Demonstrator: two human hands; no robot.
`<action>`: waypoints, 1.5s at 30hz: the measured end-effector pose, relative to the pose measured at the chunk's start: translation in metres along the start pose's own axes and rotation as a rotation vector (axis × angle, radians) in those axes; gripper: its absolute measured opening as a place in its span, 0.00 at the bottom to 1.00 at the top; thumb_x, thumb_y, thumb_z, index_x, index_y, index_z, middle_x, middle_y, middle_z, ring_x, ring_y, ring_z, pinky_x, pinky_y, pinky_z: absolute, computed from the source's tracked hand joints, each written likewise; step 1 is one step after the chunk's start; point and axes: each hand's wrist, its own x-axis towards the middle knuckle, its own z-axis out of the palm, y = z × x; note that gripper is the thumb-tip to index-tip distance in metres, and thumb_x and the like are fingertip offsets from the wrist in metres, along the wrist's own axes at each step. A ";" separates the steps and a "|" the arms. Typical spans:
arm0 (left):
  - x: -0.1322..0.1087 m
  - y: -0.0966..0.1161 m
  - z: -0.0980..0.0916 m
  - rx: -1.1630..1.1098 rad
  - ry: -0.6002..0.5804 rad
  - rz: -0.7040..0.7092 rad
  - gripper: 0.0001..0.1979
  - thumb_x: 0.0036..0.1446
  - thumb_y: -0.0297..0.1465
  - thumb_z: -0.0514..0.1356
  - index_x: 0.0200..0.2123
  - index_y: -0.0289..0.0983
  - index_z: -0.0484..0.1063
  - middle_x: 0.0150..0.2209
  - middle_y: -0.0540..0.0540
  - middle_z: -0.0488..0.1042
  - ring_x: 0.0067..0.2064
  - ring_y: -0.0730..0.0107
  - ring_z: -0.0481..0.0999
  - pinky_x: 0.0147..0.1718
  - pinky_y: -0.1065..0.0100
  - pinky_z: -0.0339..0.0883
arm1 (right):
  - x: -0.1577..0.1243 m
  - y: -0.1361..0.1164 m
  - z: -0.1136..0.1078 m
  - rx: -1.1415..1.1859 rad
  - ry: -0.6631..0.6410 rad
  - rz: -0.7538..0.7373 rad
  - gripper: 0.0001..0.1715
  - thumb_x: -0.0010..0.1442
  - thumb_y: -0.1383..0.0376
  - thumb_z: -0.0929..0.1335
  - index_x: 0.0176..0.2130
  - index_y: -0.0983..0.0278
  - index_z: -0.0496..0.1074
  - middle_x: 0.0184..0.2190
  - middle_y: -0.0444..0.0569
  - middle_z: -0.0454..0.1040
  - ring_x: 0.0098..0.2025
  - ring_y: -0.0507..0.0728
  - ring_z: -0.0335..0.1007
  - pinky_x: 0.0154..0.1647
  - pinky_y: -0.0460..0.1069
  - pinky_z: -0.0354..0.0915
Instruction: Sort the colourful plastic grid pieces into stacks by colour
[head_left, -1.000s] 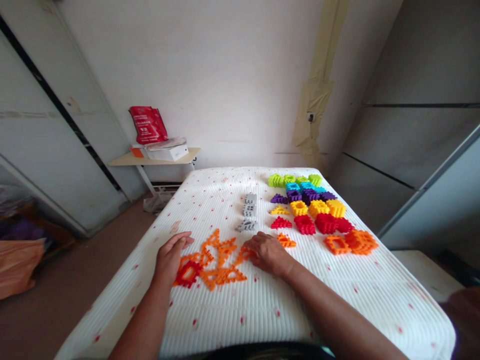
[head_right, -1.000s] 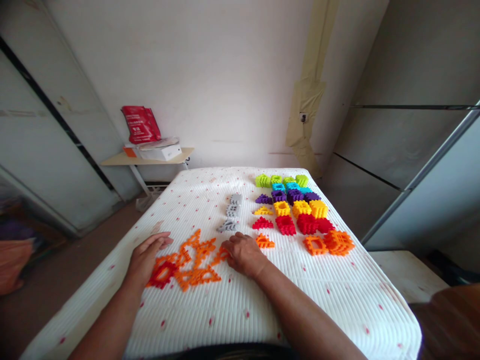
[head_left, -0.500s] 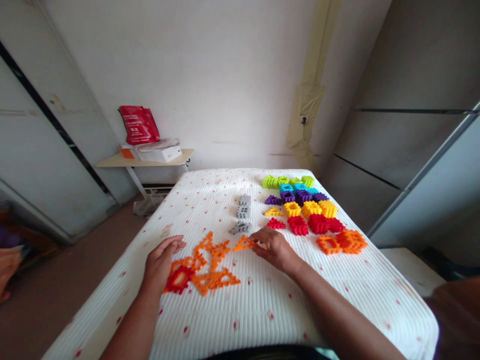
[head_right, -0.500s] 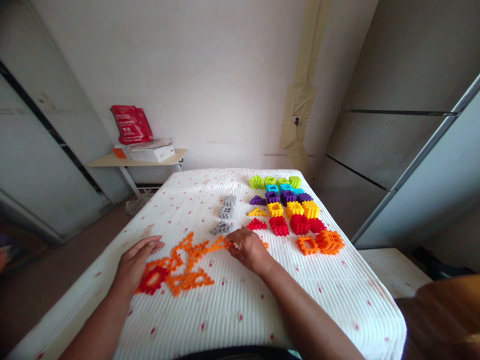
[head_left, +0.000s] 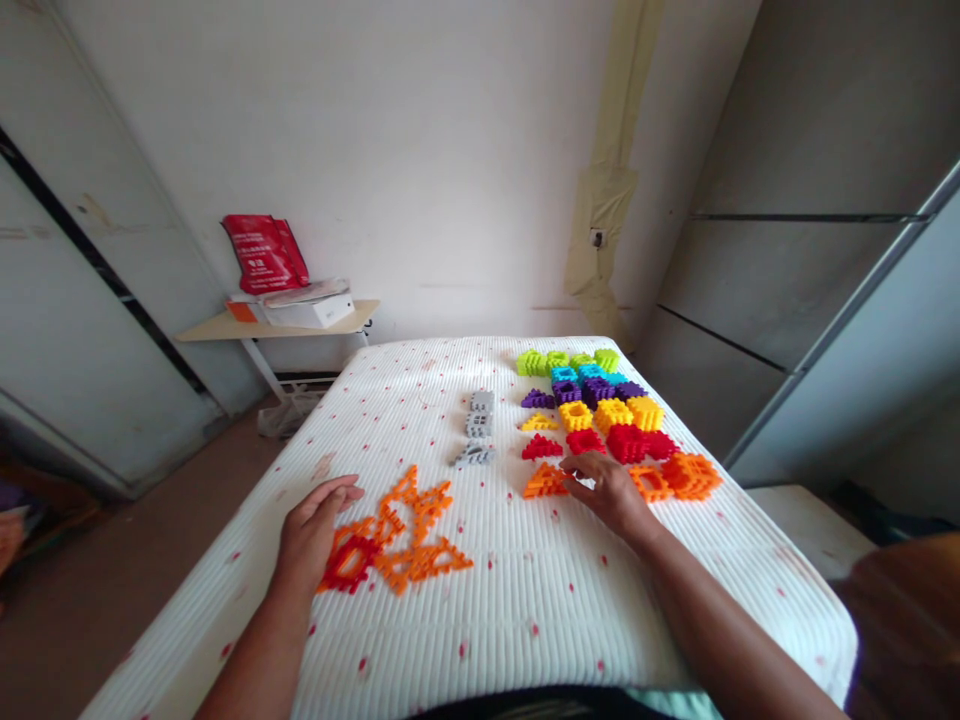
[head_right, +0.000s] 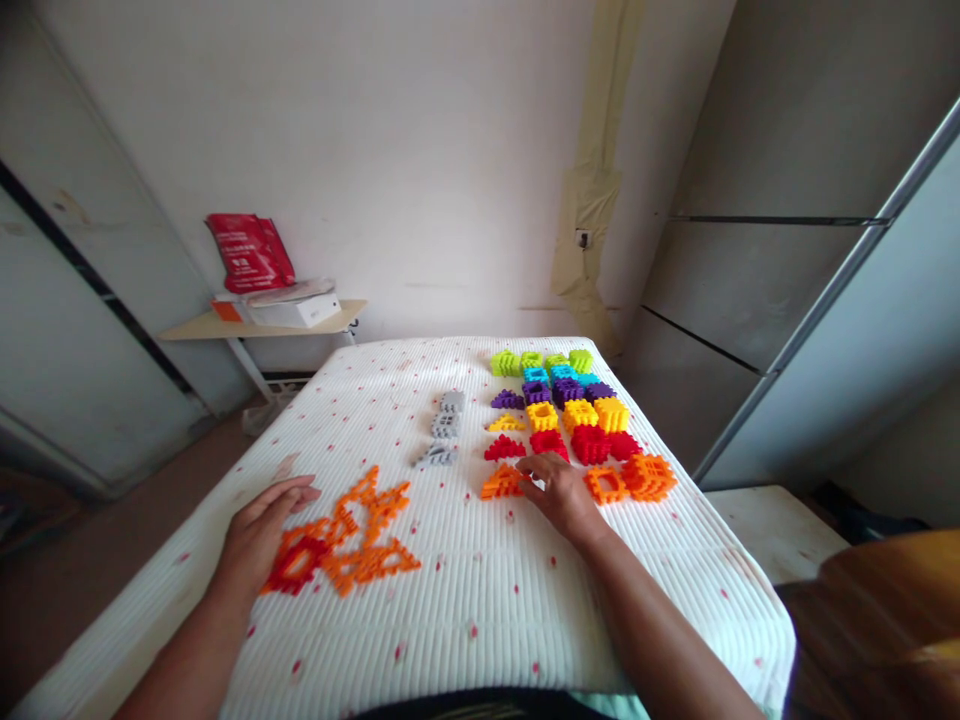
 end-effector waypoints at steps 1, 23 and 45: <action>0.000 0.000 0.000 -0.001 0.002 0.001 0.22 0.43 0.47 0.59 0.36 0.37 0.74 0.30 0.44 0.77 0.38 0.59 0.75 0.47 0.54 0.65 | 0.000 0.000 0.000 0.000 0.000 0.007 0.08 0.58 0.65 0.63 0.37 0.63 0.71 0.32 0.50 0.74 0.33 0.54 0.71 0.35 0.48 0.68; 0.001 0.000 0.000 0.005 0.012 0.005 0.23 0.42 0.48 0.59 0.35 0.37 0.74 0.29 0.45 0.77 0.37 0.60 0.75 0.44 0.56 0.68 | 0.000 0.006 0.007 -0.020 -0.033 -0.062 0.09 0.59 0.64 0.63 0.38 0.64 0.71 0.34 0.52 0.74 0.36 0.56 0.71 0.37 0.51 0.68; 0.001 -0.002 0.000 -0.013 0.005 0.053 0.23 0.45 0.47 0.58 0.36 0.34 0.74 0.29 0.44 0.76 0.35 0.62 0.74 0.41 0.59 0.67 | 0.043 -0.102 0.095 0.049 -0.281 -0.363 0.13 0.57 0.74 0.61 0.39 0.65 0.71 0.43 0.52 0.73 0.46 0.54 0.67 0.45 0.47 0.64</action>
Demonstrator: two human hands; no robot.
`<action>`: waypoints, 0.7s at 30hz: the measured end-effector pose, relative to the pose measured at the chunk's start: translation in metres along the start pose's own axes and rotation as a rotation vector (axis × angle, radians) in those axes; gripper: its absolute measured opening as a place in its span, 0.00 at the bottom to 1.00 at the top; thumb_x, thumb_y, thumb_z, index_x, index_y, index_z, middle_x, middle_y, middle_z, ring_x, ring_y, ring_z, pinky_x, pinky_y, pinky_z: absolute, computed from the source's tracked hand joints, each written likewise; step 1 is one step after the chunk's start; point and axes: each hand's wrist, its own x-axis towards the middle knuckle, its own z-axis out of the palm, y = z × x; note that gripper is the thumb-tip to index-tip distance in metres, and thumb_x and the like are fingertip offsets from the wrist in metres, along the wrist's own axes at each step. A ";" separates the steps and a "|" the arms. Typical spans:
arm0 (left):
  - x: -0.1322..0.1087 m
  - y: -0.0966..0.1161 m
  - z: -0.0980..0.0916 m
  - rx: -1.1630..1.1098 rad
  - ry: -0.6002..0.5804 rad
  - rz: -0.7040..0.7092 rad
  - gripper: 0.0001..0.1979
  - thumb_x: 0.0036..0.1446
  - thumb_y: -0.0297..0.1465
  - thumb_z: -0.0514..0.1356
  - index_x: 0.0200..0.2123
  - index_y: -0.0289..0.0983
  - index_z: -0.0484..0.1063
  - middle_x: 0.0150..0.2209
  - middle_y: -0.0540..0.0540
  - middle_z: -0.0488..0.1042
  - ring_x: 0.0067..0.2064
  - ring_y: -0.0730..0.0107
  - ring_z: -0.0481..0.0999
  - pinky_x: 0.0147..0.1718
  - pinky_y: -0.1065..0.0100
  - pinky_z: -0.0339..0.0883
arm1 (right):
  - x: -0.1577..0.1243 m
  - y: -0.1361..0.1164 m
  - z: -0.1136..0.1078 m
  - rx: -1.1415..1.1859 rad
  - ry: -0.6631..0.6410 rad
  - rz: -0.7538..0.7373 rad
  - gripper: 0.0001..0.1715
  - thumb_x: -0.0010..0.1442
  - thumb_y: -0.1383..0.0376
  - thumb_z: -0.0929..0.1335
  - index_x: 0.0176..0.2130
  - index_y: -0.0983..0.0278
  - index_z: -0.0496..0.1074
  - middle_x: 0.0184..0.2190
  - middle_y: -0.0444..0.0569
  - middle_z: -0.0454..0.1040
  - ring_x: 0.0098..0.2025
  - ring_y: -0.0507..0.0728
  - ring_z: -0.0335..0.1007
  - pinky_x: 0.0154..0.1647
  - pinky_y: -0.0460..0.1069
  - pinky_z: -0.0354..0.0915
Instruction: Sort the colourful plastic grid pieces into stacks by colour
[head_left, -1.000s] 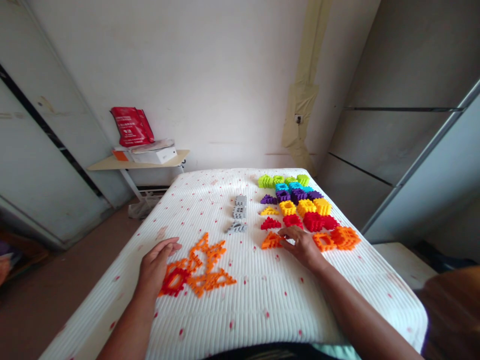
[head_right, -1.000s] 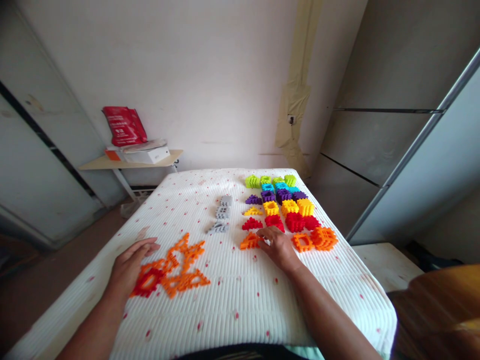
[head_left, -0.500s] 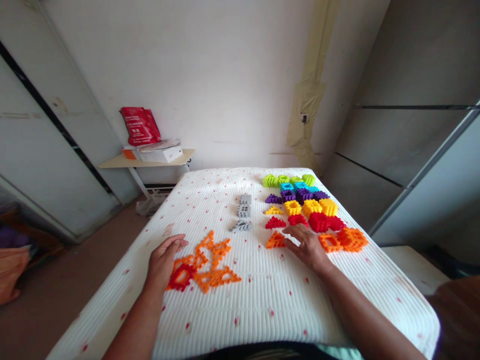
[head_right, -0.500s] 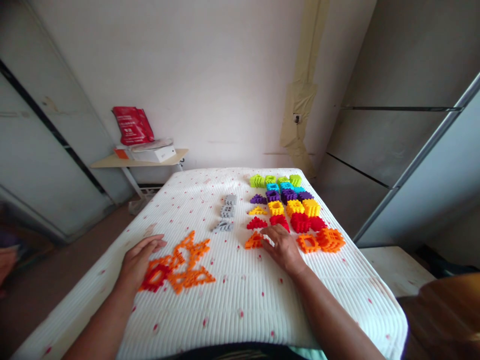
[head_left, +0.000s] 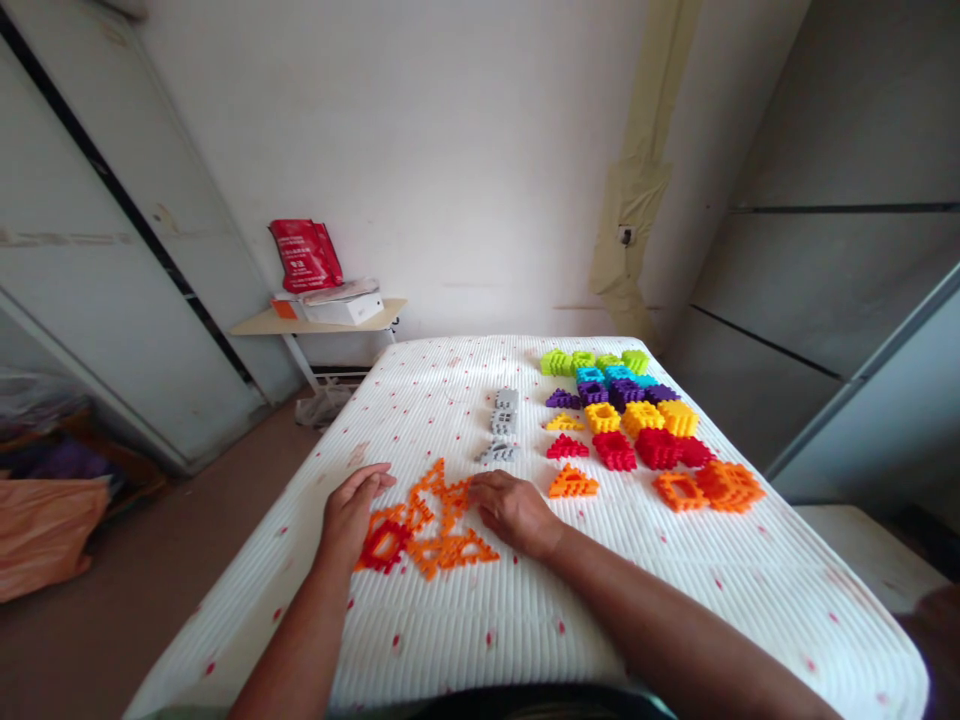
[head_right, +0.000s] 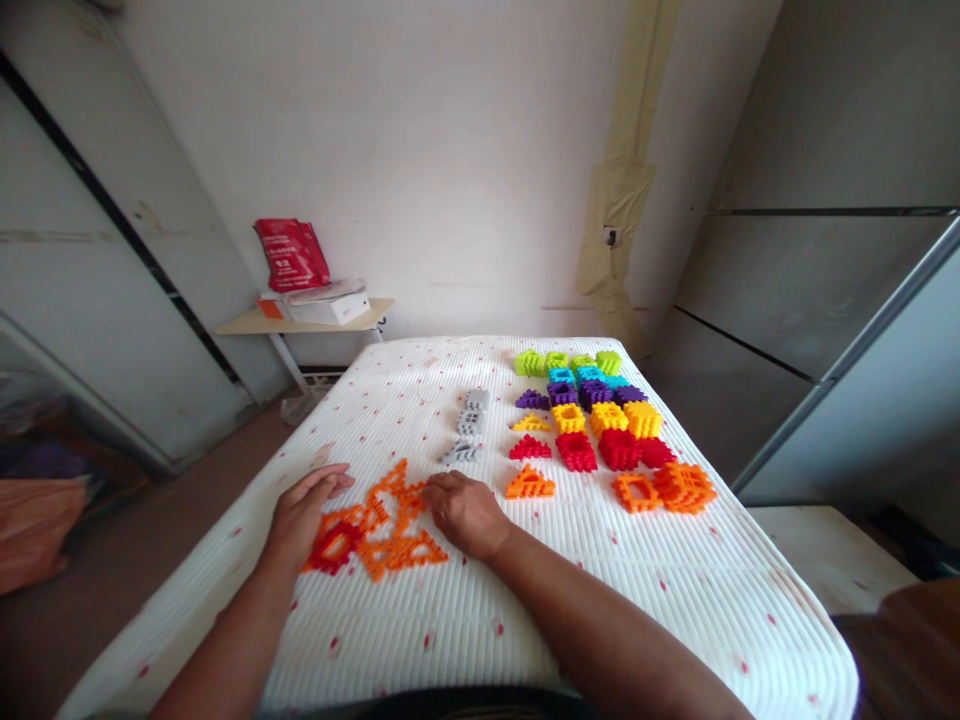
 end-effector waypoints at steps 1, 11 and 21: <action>0.000 0.000 0.000 0.001 -0.002 0.001 0.23 0.45 0.47 0.58 0.37 0.34 0.74 0.29 0.43 0.76 0.35 0.62 0.74 0.42 0.58 0.67 | 0.004 0.000 0.002 -0.004 -0.011 0.009 0.12 0.57 0.74 0.61 0.37 0.65 0.71 0.42 0.52 0.73 0.45 0.54 0.67 0.44 0.47 0.64; 0.000 -0.001 0.000 -0.014 -0.003 -0.028 0.22 0.46 0.45 0.58 0.37 0.34 0.73 0.30 0.44 0.76 0.37 0.61 0.73 0.44 0.57 0.66 | 0.007 0.005 0.007 0.022 0.025 -0.004 0.09 0.56 0.75 0.62 0.29 0.65 0.70 0.30 0.49 0.72 0.33 0.52 0.67 0.34 0.45 0.63; -0.001 0.005 0.001 0.010 -0.003 -0.058 0.21 0.44 0.45 0.58 0.36 0.35 0.73 0.29 0.44 0.76 0.37 0.60 0.74 0.45 0.57 0.65 | -0.058 0.036 -0.059 0.056 0.397 0.106 0.07 0.59 0.67 0.63 0.36 0.62 0.70 0.34 0.51 0.74 0.38 0.56 0.70 0.39 0.51 0.68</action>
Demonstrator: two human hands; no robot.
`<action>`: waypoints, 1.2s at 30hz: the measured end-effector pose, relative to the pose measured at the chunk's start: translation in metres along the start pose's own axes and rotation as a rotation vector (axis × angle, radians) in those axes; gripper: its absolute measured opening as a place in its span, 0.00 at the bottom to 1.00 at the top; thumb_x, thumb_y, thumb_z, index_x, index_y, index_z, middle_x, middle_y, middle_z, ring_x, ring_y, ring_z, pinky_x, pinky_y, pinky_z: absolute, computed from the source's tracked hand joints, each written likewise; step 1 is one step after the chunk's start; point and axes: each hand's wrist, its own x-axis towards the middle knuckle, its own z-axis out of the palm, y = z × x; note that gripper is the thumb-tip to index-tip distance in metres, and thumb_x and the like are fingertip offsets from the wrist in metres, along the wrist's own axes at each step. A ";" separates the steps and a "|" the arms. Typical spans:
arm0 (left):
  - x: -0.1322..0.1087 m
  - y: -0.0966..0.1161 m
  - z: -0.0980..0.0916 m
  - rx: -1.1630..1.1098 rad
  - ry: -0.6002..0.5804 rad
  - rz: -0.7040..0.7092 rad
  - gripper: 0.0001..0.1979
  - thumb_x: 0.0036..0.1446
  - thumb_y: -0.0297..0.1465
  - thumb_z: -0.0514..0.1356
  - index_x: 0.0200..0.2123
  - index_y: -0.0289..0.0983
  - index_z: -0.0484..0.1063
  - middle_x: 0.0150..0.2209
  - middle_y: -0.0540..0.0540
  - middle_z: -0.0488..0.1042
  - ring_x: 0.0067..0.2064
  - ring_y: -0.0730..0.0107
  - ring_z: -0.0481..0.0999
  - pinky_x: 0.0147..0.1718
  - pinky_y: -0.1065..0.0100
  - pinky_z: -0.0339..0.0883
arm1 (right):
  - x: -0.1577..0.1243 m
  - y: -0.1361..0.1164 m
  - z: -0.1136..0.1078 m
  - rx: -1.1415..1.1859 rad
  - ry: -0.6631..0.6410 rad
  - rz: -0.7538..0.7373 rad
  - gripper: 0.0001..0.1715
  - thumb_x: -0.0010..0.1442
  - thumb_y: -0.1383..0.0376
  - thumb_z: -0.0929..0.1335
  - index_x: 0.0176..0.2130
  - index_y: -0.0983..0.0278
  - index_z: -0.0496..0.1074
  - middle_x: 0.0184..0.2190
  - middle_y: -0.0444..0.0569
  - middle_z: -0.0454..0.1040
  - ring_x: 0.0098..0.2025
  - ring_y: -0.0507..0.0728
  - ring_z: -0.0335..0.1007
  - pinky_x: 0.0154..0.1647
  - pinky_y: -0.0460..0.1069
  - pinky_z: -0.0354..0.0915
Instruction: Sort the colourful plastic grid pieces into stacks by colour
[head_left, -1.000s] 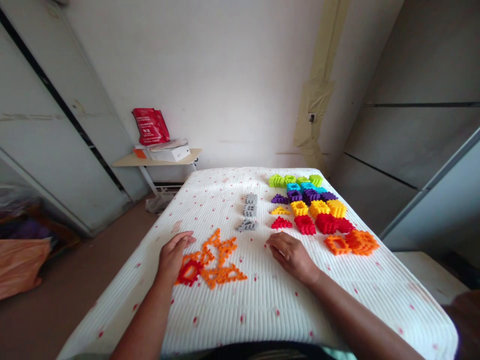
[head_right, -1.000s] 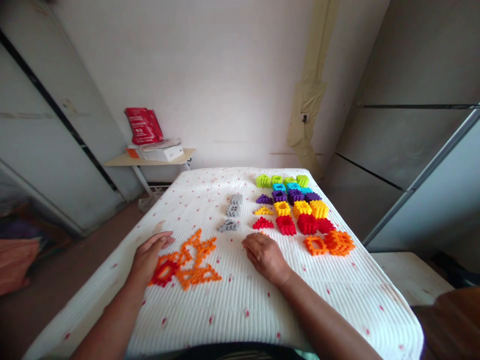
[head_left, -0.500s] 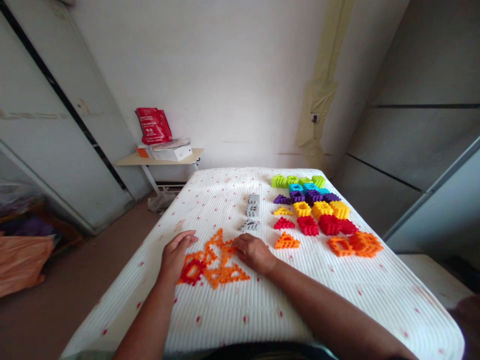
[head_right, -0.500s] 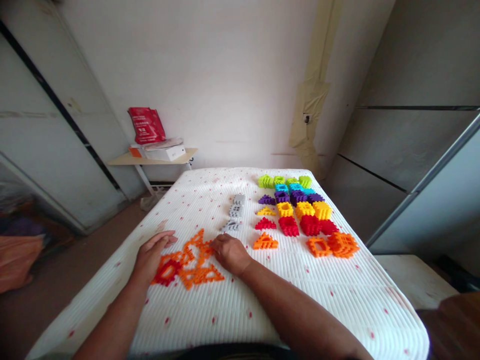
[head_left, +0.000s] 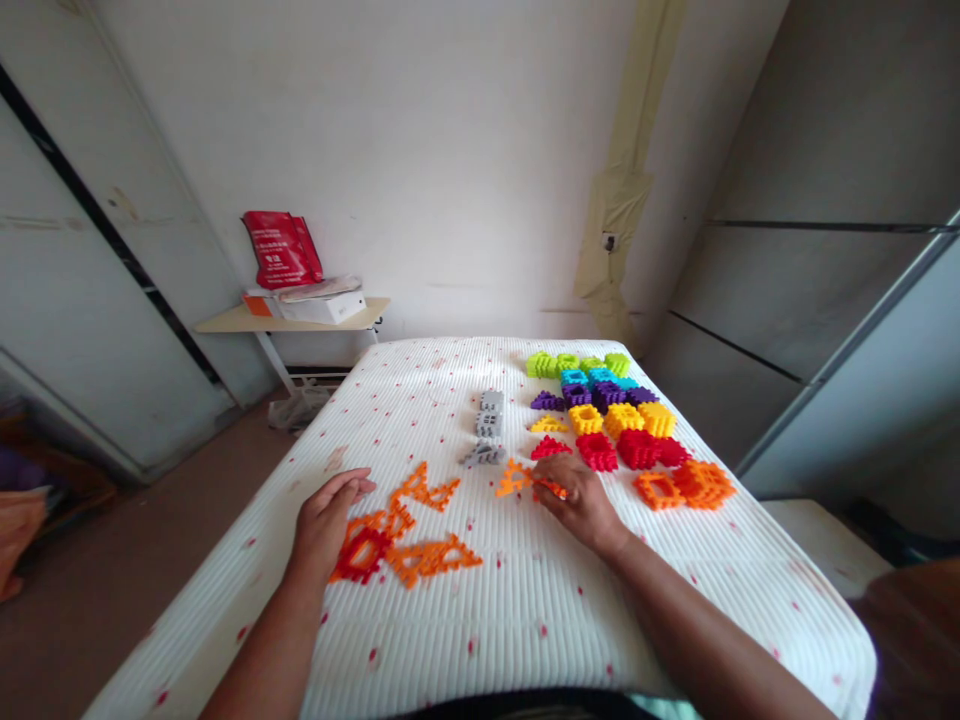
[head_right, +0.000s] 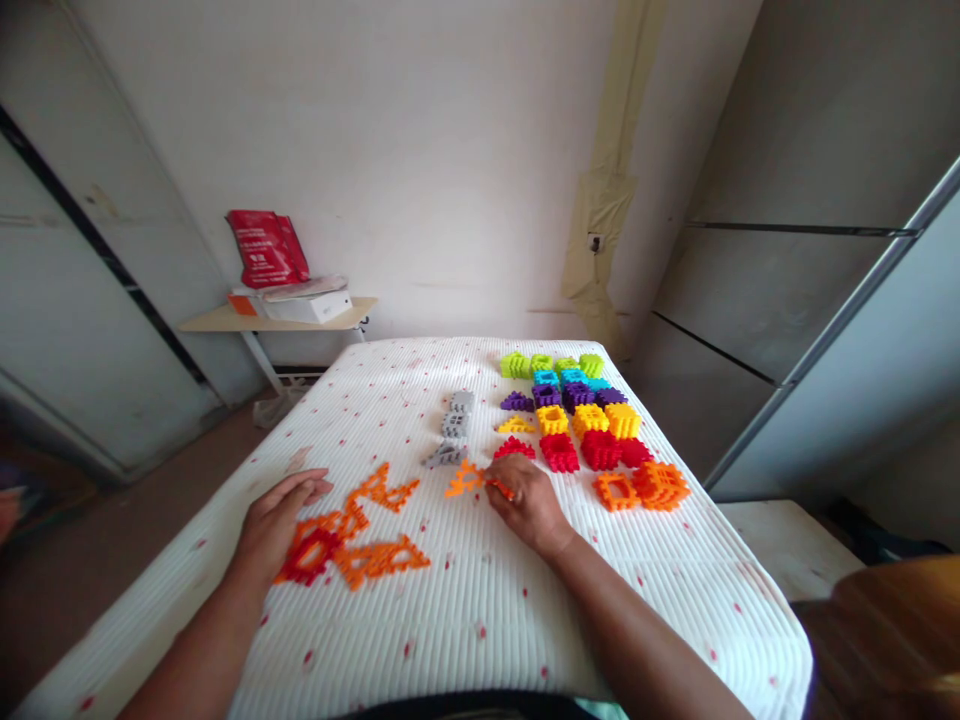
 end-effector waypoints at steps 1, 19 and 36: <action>-0.001 0.002 0.000 0.000 0.003 -0.006 0.21 0.44 0.45 0.58 0.36 0.35 0.73 0.29 0.44 0.76 0.37 0.60 0.74 0.45 0.57 0.66 | -0.004 0.007 -0.009 -0.031 0.012 0.031 0.06 0.59 0.66 0.63 0.35 0.62 0.71 0.34 0.50 0.75 0.37 0.56 0.70 0.39 0.52 0.67; 0.003 -0.006 -0.002 0.022 -0.014 0.042 0.21 0.45 0.46 0.58 0.37 0.35 0.73 0.30 0.44 0.77 0.37 0.60 0.74 0.46 0.56 0.66 | -0.023 0.040 -0.036 -0.157 -0.084 0.193 0.05 0.56 0.67 0.64 0.32 0.61 0.70 0.32 0.47 0.74 0.36 0.54 0.70 0.38 0.48 0.66; 0.001 -0.002 -0.001 0.013 -0.001 0.046 0.23 0.43 0.48 0.59 0.36 0.36 0.74 0.29 0.44 0.77 0.36 0.60 0.75 0.44 0.56 0.67 | -0.022 0.037 -0.035 -0.150 -0.127 0.190 0.07 0.58 0.66 0.62 0.31 0.61 0.69 0.31 0.48 0.73 0.36 0.55 0.68 0.38 0.50 0.65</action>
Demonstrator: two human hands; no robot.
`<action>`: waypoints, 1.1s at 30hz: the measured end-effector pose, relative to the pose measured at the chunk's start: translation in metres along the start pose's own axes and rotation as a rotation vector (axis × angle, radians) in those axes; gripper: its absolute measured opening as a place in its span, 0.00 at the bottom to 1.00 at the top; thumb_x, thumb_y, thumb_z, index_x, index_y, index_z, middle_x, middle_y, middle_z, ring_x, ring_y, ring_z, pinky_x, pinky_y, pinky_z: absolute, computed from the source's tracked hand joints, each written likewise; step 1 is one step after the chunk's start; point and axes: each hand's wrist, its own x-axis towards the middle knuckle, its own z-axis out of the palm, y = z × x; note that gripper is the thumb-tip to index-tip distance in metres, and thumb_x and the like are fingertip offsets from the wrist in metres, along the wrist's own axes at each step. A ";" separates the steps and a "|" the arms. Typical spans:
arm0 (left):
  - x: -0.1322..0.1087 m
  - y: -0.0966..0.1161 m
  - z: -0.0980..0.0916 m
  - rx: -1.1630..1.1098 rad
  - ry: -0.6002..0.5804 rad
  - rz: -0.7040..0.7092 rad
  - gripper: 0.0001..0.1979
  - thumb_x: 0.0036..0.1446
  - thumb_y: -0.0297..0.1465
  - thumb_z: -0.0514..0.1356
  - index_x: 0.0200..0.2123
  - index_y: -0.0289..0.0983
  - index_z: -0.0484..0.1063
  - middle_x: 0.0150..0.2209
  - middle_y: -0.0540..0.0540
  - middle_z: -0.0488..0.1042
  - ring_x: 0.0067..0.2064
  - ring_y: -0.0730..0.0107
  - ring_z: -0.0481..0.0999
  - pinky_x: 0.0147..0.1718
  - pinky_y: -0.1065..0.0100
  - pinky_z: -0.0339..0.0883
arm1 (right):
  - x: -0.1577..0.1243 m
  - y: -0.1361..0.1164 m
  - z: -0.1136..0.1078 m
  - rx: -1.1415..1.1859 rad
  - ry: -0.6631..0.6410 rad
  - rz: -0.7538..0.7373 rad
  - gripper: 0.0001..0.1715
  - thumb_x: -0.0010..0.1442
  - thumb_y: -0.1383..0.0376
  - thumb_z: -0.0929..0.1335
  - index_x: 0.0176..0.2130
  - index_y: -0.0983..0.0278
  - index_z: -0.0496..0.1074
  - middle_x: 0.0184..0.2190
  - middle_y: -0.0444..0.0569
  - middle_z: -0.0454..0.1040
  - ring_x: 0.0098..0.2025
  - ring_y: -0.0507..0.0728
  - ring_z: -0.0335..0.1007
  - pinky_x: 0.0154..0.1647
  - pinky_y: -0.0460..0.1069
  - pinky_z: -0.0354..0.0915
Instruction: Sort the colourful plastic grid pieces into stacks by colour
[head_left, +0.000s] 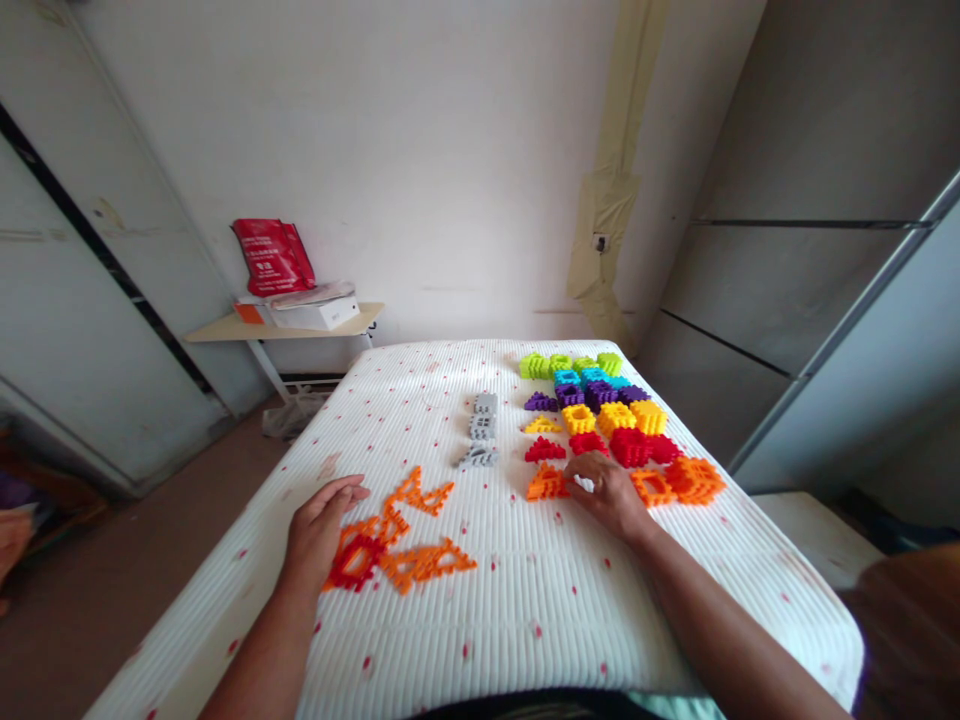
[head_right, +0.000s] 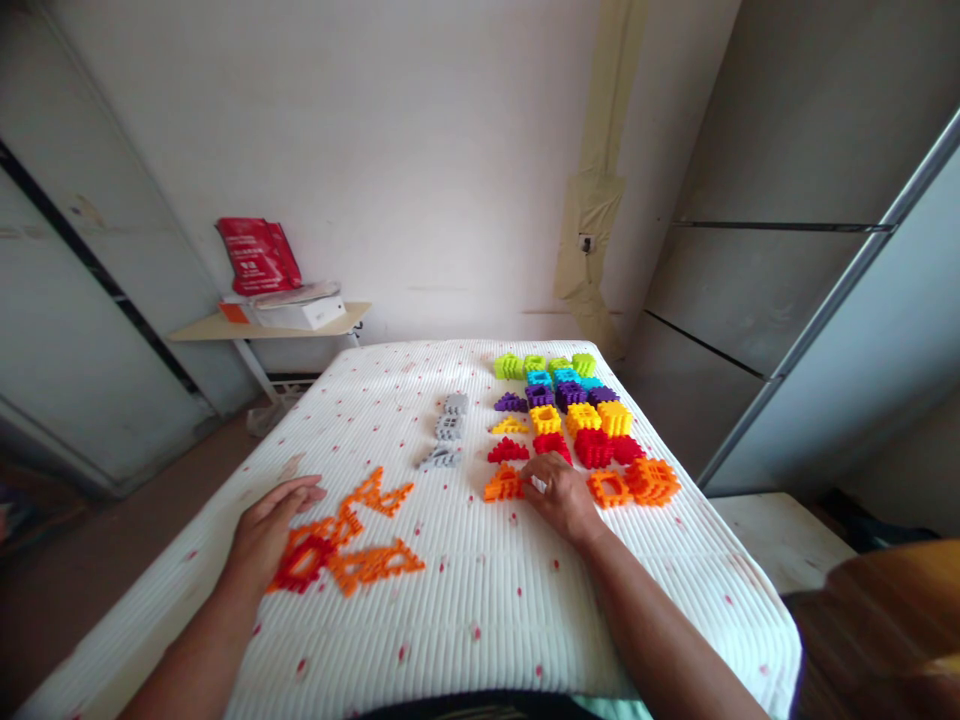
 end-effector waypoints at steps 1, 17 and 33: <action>0.000 0.001 0.000 -0.001 0.001 -0.002 0.24 0.43 0.49 0.59 0.35 0.36 0.74 0.29 0.44 0.77 0.36 0.60 0.75 0.44 0.56 0.67 | 0.000 0.000 0.000 0.000 -0.003 0.001 0.07 0.58 0.66 0.62 0.31 0.61 0.69 0.31 0.48 0.73 0.36 0.55 0.68 0.39 0.50 0.65; -0.003 0.002 0.001 0.013 -0.007 0.017 0.24 0.45 0.48 0.57 0.37 0.34 0.73 0.30 0.43 0.76 0.36 0.62 0.74 0.43 0.58 0.66 | 0.014 -0.070 0.049 0.094 -0.021 -0.291 0.13 0.59 0.73 0.59 0.39 0.64 0.70 0.37 0.53 0.74 0.41 0.55 0.70 0.41 0.49 0.68; -0.001 -0.001 0.000 -0.018 -0.005 0.017 0.24 0.45 0.48 0.58 0.37 0.34 0.73 0.29 0.43 0.76 0.36 0.62 0.74 0.41 0.59 0.67 | 0.065 -0.101 0.110 -0.075 -0.441 -0.205 0.12 0.59 0.70 0.61 0.40 0.63 0.71 0.39 0.49 0.74 0.43 0.54 0.70 0.41 0.45 0.62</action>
